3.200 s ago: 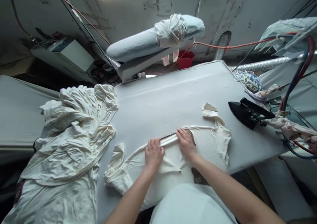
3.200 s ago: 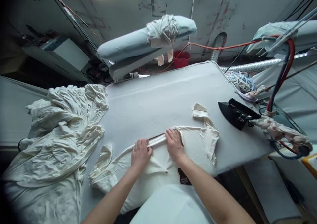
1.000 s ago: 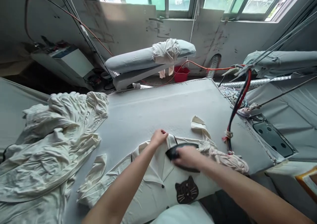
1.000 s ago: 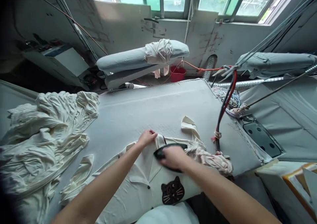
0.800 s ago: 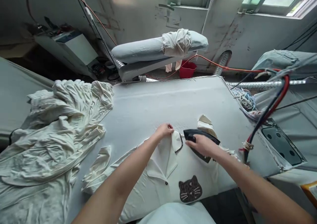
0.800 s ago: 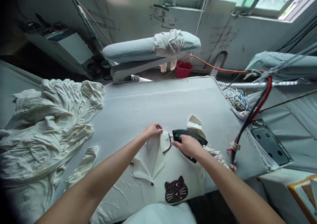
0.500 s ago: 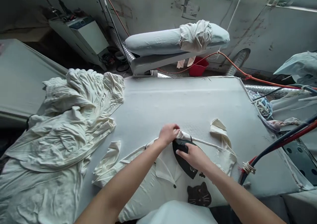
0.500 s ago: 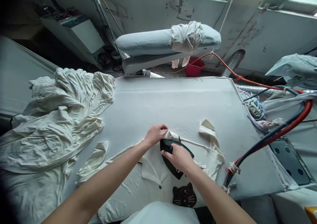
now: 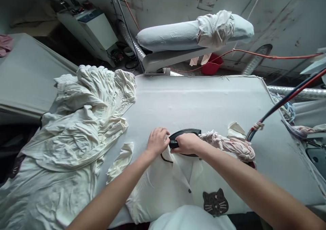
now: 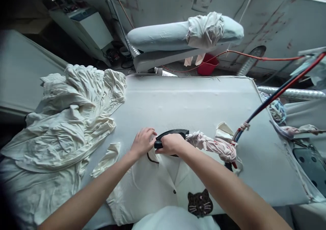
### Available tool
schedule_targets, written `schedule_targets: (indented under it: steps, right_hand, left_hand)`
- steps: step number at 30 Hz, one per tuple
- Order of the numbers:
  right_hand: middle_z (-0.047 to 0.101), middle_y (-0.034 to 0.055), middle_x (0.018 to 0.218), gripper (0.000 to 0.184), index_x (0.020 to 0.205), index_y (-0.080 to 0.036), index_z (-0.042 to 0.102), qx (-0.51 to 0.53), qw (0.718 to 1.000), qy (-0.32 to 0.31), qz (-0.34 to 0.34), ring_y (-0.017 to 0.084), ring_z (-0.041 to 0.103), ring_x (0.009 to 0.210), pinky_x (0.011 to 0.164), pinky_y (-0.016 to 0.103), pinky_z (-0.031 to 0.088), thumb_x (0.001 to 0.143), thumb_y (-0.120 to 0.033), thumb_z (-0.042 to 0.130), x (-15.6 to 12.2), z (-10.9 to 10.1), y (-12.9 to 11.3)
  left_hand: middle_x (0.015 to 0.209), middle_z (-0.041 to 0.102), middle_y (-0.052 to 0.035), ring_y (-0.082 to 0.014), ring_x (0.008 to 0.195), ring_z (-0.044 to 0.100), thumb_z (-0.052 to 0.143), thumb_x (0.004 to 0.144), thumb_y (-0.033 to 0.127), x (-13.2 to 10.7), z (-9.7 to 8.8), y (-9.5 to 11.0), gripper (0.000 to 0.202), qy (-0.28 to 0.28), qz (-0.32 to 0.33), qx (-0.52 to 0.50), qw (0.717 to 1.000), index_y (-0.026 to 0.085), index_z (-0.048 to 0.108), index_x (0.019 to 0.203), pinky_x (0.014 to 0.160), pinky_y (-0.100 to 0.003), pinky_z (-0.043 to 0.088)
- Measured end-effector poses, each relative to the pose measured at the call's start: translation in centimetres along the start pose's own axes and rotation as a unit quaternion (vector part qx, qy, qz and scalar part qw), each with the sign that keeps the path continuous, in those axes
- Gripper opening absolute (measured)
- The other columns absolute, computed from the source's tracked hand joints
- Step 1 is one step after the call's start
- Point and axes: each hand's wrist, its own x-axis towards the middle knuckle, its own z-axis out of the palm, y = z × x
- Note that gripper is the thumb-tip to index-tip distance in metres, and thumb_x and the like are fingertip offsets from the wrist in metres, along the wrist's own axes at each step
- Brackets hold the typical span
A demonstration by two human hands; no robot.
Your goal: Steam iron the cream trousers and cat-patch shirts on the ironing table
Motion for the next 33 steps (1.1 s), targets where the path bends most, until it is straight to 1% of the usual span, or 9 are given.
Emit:
schedule_targets:
  steps: [5, 9, 12, 15, 18, 21, 27, 30, 33]
  right_hand:
    - [0.073, 0.0097, 0.086, 0.050, 0.089, -0.021, 0.070, 0.094, 0.993, -0.004, 0.068, 0.029, 0.067, 0.078, 0.062, 0.032, 0.043, 0.082, -0.070, 0.059, -5.1, 2.8, -0.7]
    - [0.074, 0.0080, 0.087, 0.038, 0.091, -0.022, 0.069, 0.174, 0.979, 0.018, 0.104, 0.027, 0.068, 0.080, 0.061, 0.029, 0.039, 0.082, -0.058, 0.063, -7.7, 7.7, -3.5]
    - [0.073, 0.0065, 0.086, 0.036, 0.090, -0.021, 0.067, 0.214, 0.967, 0.073, 0.116, 0.023, 0.067, 0.079, 0.061, 0.028, 0.036, 0.086, -0.056, 0.060, -6.2, 8.9, -5.2]
    - [0.073, 0.0071, 0.090, 0.043, 0.094, -0.020, 0.065, 0.223, 0.958, 0.132, 0.127, 0.022, 0.068, 0.082, 0.064, 0.028, 0.039, 0.091, -0.062, 0.052, -3.1, 7.2, -5.6]
    - [0.074, 0.0085, 0.098, 0.044, 0.100, -0.021, 0.065, 0.182, 0.960, 0.137, 0.162, 0.023, 0.069, 0.087, 0.065, 0.029, 0.040, 0.091, -0.061, 0.052, -0.2, 5.0, -5.5]
    - [0.075, 0.0081, 0.095, 0.041, 0.099, -0.021, 0.066, 0.135, 0.973, 0.111, 0.148, 0.024, 0.069, 0.083, 0.063, 0.029, 0.040, 0.091, -0.059, 0.053, 1.1, 3.7, -5.7]
    - [0.076, 0.0079, 0.089, 0.038, 0.092, -0.022, 0.073, -0.012, 0.991, 0.001, -0.131, 0.026, 0.070, 0.081, 0.065, 0.030, 0.048, 0.082, -0.057, 0.064, 3.3, 4.9, -12.7]
    - [0.076, 0.0092, 0.099, 0.038, 0.100, -0.022, 0.074, -0.058, 0.987, -0.047, -0.144, 0.029, 0.071, 0.091, 0.072, 0.034, 0.053, 0.083, -0.055, 0.063, 4.5, 6.0, -16.7]
    - [0.076, 0.0107, 0.101, 0.043, 0.104, -0.020, 0.073, -0.040, 0.989, -0.073, -0.121, 0.030, 0.071, 0.093, 0.074, 0.036, 0.054, 0.085, -0.057, 0.063, 3.5, 5.3, -15.8]
  left_hand:
    - [0.159, 0.042, 0.0011, -0.0263, 0.150, 0.029, 0.064, 0.069, 0.015, 3.5, -1.2, -2.2, 0.020, -0.191, 0.298, -0.010, 0.935, 0.026, 0.073, 0.083, 0.125, -0.043, 0.017]
    - [0.153, 0.050, -0.0006, -0.0274, 0.150, 0.030, 0.068, 0.069, 0.018, 5.5, -0.6, -2.2, 0.006, -0.202, 0.341, 0.017, 0.918, 0.023, 0.068, 0.065, 0.125, -0.043, 0.012]
    - [0.142, 0.060, -0.0060, -0.0259, 0.139, 0.044, 0.061, 0.082, 0.025, 2.5, 0.2, -3.0, 0.010, -0.063, 0.223, -0.019, 0.973, 0.023, 0.069, 0.077, 0.117, -0.040, 0.031]
    - [0.105, 0.072, -0.0096, -0.0251, 0.108, 0.061, 0.051, 0.094, 0.038, -4.6, 0.1, -5.7, 0.023, 0.058, 0.005, -0.015, 0.998, 0.022, 0.068, 0.093, 0.100, -0.038, 0.041]
    - [0.077, 0.069, -0.0084, -0.0269, 0.089, 0.063, 0.055, 0.090, 0.051, -12.2, -1.4, -9.3, 0.035, -0.015, -0.120, 0.037, 0.992, 0.021, 0.066, 0.076, 0.090, -0.038, 0.041]
    - [0.072, 0.068, -0.0061, -0.0253, 0.078, 0.065, 0.047, 0.091, 0.055, -16.2, -3.5, -12.5, 0.044, -0.137, -0.214, -0.031, 0.967, 0.022, 0.063, 0.066, 0.073, -0.032, 0.039]
    - [0.057, 0.059, -0.0044, -0.0242, 0.060, 0.060, 0.046, 0.087, 0.062, -15.4, -5.2, -14.8, 0.052, -0.230, -0.288, -0.060, 0.928, 0.023, 0.050, 0.052, 0.058, -0.030, 0.031]
    - [0.060, 0.063, -0.0054, -0.0267, 0.066, 0.063, 0.052, 0.084, 0.053, -14.2, -5.7, -14.9, 0.041, -0.232, -0.304, 0.021, 0.924, 0.023, 0.056, 0.056, 0.061, -0.031, 0.034]
    - [0.076, 0.071, -0.0048, -0.0262, 0.079, 0.067, 0.051, 0.086, 0.045, -11.2, -5.3, -13.5, 0.029, -0.160, -0.262, 0.012, 0.952, 0.024, 0.065, 0.072, 0.065, -0.031, 0.039]
